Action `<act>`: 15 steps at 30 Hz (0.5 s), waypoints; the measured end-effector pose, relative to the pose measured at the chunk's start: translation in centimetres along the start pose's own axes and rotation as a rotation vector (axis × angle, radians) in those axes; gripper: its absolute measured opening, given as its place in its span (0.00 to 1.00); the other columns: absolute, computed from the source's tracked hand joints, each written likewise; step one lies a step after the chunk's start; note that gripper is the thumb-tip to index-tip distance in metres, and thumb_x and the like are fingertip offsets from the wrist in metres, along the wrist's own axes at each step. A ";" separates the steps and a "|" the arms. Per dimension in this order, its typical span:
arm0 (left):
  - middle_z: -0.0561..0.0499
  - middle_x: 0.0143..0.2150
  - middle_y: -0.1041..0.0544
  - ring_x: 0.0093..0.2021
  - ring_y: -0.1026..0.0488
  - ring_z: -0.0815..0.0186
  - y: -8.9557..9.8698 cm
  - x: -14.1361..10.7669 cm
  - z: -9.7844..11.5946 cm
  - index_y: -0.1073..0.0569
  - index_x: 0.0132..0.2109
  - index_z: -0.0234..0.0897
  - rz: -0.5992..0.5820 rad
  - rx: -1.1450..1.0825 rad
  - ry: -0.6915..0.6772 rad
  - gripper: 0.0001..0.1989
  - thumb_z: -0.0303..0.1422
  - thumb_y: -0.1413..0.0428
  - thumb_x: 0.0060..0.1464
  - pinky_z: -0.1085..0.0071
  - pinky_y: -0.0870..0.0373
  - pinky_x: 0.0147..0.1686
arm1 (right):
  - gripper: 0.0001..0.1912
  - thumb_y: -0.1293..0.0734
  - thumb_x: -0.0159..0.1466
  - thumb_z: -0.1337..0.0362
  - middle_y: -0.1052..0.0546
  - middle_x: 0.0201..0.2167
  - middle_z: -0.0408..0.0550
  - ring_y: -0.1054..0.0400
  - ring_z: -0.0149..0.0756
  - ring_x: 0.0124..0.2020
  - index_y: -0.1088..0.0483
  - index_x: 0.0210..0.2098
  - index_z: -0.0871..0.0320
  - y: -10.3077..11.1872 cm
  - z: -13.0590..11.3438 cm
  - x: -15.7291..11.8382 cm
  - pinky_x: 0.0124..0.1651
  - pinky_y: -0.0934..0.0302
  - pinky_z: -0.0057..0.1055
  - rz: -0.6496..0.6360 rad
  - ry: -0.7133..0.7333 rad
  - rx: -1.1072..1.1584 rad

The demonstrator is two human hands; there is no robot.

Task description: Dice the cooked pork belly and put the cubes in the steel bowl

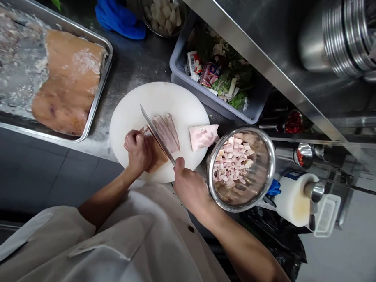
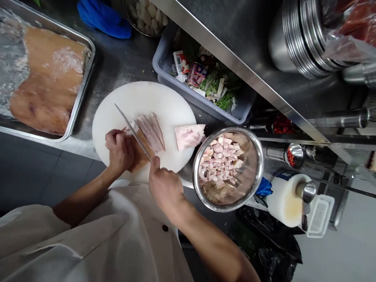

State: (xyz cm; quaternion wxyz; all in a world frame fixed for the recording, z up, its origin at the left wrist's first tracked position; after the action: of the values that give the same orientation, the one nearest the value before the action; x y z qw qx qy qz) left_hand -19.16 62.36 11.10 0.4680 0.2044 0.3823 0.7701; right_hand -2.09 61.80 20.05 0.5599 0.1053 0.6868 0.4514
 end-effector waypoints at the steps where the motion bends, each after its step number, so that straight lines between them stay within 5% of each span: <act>1: 0.39 0.54 0.34 0.53 0.37 0.54 0.1 0.0 -0.1 0.34 0.41 0.38 0.008 -0.010 0.005 0.04 0.28 0.52 0.58 0.54 0.40 0.53 | 0.16 0.45 0.73 0.70 0.20 0.28 0.51 0.20 0.43 0.31 0.43 0.60 0.62 0.3 -0.2 -0.7 0.31 0.30 0.29 -0.002 0.004 -0.019; 15: 0.39 0.52 0.35 0.48 0.38 0.52 -0.2 0.1 0.2 0.32 0.46 0.40 -0.012 0.057 -0.039 0.09 0.28 0.51 0.58 0.55 0.40 0.47 | 0.16 0.45 0.71 0.73 0.19 0.31 0.56 0.19 0.44 0.34 0.42 0.58 0.64 0.0 -2.0 -1.6 0.33 0.29 0.29 -0.140 -0.004 -0.078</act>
State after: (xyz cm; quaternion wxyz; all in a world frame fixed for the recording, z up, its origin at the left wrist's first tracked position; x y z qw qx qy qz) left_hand -18.97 62.57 11.02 0.4739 0.2303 0.3963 0.7519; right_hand -3.27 59.77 21.10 0.5954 0.0358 0.6731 0.4373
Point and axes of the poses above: each hand's wrist, its own x-axis towards the middle knuckle, its own y-axis out of the back of the hand, z = x × y, the point moved 10 cm from there along x, towards the middle knuckle
